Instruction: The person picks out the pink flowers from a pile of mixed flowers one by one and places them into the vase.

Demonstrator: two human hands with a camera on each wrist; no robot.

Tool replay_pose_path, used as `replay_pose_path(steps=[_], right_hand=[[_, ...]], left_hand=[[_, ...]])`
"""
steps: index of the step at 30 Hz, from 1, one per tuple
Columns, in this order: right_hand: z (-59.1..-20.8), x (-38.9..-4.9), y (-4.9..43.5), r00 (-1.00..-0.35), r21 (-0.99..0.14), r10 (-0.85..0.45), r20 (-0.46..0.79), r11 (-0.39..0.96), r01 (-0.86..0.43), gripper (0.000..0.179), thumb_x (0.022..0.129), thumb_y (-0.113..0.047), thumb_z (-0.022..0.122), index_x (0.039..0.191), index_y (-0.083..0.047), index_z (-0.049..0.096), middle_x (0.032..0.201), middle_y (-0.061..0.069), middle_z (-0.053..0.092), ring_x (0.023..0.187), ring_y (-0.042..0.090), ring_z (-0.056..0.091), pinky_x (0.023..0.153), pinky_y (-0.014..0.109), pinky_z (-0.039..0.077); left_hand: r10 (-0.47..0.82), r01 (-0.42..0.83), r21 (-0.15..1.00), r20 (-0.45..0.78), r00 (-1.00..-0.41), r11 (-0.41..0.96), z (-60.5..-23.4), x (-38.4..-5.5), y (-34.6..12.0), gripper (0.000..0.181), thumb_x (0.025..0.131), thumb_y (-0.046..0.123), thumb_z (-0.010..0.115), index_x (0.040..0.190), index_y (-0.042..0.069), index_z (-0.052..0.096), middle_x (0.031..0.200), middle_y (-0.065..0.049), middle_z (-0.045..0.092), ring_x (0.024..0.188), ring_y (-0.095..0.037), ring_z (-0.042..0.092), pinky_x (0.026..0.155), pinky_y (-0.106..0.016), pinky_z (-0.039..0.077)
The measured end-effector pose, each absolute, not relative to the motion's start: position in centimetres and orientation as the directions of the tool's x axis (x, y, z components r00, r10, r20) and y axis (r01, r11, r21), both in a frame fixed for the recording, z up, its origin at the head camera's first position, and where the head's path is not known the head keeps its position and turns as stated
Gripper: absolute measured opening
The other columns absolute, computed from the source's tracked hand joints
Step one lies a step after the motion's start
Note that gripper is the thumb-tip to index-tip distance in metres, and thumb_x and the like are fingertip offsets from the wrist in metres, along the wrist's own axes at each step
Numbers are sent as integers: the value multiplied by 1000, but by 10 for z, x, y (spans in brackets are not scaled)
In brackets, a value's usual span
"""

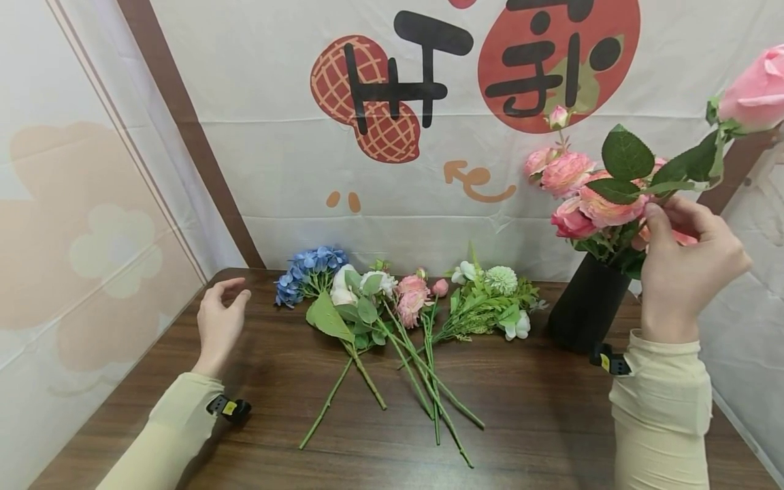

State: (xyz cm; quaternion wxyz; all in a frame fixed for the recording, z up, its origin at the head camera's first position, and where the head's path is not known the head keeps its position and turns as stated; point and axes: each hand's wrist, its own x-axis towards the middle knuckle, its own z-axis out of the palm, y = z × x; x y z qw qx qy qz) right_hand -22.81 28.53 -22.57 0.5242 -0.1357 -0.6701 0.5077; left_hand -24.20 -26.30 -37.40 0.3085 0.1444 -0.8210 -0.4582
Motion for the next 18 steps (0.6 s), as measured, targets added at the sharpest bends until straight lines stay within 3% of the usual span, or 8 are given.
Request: replay_pose_path(steps=[4,11,18], right_hand=[[-229,-229,287,-416,-840,730,542,452,-300,9,86,-24,68,94,-29,69,78,-25,54,77,-11,50,65,6,38],[-234,-231,293,-460,-865,739,492,359,-350,8,86,-20,68,88,-27,64,78,-16,56,60,-13,56,54,1,43],[-240,-236,296,-449,-846,718,532,426,-320,10,88,-20,66,97,-19,70,76,-18,55,56,-11,51,55,1,41]], left_hand=[[-496,21,830,353,-793,557,-374,-240,-265,36,91,16,57,125,3,58,131,-19,52,123,-38,41,103,-50,30],[-471,-1,814,335,-816,581,-377,-239,-267,38,92,18,56,127,3,57,135,-20,50,127,-39,40,106,-52,28],[-470,-9,807,335,-817,591,-379,-238,-270,39,91,17,56,127,3,57,135,-21,49,127,-40,39,106,-52,28]])
